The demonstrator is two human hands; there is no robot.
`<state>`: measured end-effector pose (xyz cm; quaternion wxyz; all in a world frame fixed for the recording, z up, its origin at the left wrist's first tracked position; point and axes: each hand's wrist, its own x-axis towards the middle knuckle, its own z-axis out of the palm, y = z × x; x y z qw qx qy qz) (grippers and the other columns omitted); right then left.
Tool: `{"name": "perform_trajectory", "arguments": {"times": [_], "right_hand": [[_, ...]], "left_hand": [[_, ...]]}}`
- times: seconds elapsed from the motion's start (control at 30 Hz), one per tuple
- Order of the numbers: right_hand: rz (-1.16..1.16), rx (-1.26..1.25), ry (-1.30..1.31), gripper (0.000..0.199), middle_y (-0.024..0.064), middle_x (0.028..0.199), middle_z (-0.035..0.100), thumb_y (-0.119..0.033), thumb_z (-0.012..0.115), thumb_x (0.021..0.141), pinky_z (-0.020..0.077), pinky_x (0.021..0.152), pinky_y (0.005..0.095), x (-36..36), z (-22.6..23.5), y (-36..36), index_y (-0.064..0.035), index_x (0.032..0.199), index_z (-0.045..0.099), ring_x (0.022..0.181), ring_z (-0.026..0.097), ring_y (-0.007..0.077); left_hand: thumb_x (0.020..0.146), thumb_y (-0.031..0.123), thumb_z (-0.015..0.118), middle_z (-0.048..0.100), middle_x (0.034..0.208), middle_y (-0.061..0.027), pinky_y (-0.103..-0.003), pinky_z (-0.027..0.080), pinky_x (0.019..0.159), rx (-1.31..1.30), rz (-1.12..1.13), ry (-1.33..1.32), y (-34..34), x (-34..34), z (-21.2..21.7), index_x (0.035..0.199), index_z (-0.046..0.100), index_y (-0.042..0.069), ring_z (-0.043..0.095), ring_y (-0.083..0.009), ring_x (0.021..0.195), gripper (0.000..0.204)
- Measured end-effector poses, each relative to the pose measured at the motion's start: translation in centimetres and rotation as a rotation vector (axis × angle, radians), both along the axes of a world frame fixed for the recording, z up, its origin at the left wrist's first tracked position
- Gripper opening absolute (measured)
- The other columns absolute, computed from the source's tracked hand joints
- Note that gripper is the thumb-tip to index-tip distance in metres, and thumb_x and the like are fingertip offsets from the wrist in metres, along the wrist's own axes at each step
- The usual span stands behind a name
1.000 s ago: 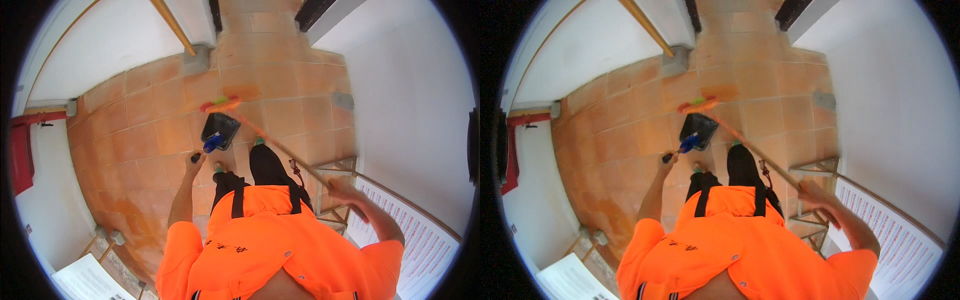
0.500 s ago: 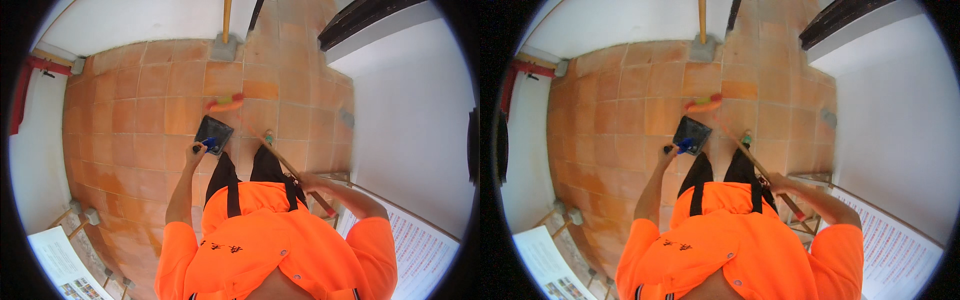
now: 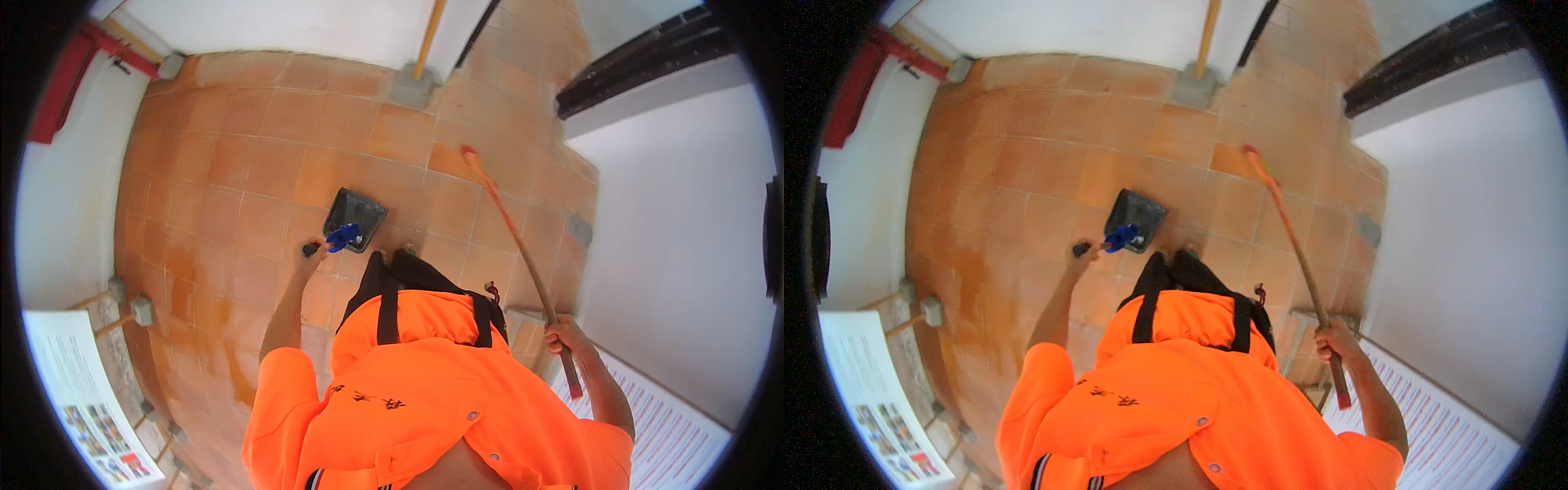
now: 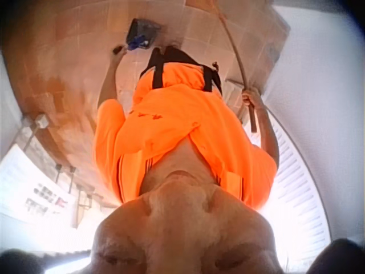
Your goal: The person sweeps a tiled floor using a broom and dustpan, collecting debris into the dustpan. They move through a hallway with display boards and then sweep a staircase, maintaining a continuous cleaning motion.
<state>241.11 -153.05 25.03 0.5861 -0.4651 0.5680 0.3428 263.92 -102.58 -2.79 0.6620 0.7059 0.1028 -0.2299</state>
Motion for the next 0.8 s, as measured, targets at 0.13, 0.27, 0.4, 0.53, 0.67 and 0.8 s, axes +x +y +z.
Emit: {"name": "perform_trajectory", "arguments": {"times": [0.13,0.27,0.4,0.53,0.67,0.8], "right_hand": [[-0.226,0.026,-0.079,0.023,-0.0046,0.044,0.033,-0.006,0.048,0.074,0.0256,0.032,0.0241,4.4,-3.8,-2.4,-0.0143,0.056,0.035,0.032,0.031,0.0074],[-0.563,0.504,-0.136,0.019,-0.0041,0.051,0.042,-0.013,0.044,0.079,0.0375,0.044,0.0278,8.3,-9.7,-6.9,-0.0136,0.06,0.041,0.044,0.042,0.0104],[-0.919,0.799,-0.047,0.018,-0.0029,0.059,0.048,-0.02,0.045,0.081,0.0412,0.054,0.0309,14.3,-13.8,-3.2,-0.0115,0.066,0.048,0.055,0.048,0.014],[-0.627,0.649,-0.142,0.017,0.0044,0.06,0.046,-0.004,0.045,0.076,0.0422,0.056,0.0326,23.4,-15.0,9.7,-0.0091,0.061,0.043,0.06,0.05,0.0185],[-0.319,0.655,-0.129,0.018,0.0046,0.054,0.044,0.0,0.044,0.073,0.0409,0.052,0.0319,34.5,-9.7,24.7,-0.0075,0.057,0.041,0.05,0.047,0.0192],[-0.196,0.722,-0.012,0.02,0.0023,0.053,0.045,0.0,0.042,0.074,0.0392,0.048,0.0293,44.1,-6.7,33.0,-0.01,0.056,0.041,0.048,0.046,0.0162]], "left_hand": [[0.075,0.009,0.066,0.056,0.063,-0.0018,-0.021,0.044,0.049,0.092,0.164,0.07,4.4,-0.9,3.2,0.071,0.058,0.004,0.054,-0.0094,0.054,0.01],[0.076,0.011,0.065,0.057,0.067,-0.0031,-0.022,0.047,0.05,0.078,0.325,0.034,9.0,-3.7,4.2,0.073,0.057,0.004,0.056,-0.0113,0.055,0.01],[0.077,0.011,0.063,0.057,0.071,-0.0048,-0.023,0.048,0.049,0.112,0.49,0.042,13.4,-6.0,3.1,0.077,0.056,0.004,0.057,-0.0124,0.054,0.01],[0.079,0.011,0.061,0.057,0.074,-0.0064,-0.023,0.048,0.048,0.143,0.614,0.037,15.4,-6.8,1.4,0.08,0.054,0.004,0.057,-0.0129,0.053,0.01],[0.079,0.011,0.059,0.057,0.074,-0.0074,-0.024,0.048,0.048,0.136,0.731,0.083,19.1,-6.7,-0.5,0.082,0.053,0.004,0.056,-0.0133,0.053,0.01],[0.079,0.012,0.061,0.053,0.07,-0.0033,-0.024,0.045,0.049,0.084,0.848,0.13,20.6,-5.7,-2.6,0.081,0.052,0.006,0.052,-0.0116,0.051,0.011]]}}
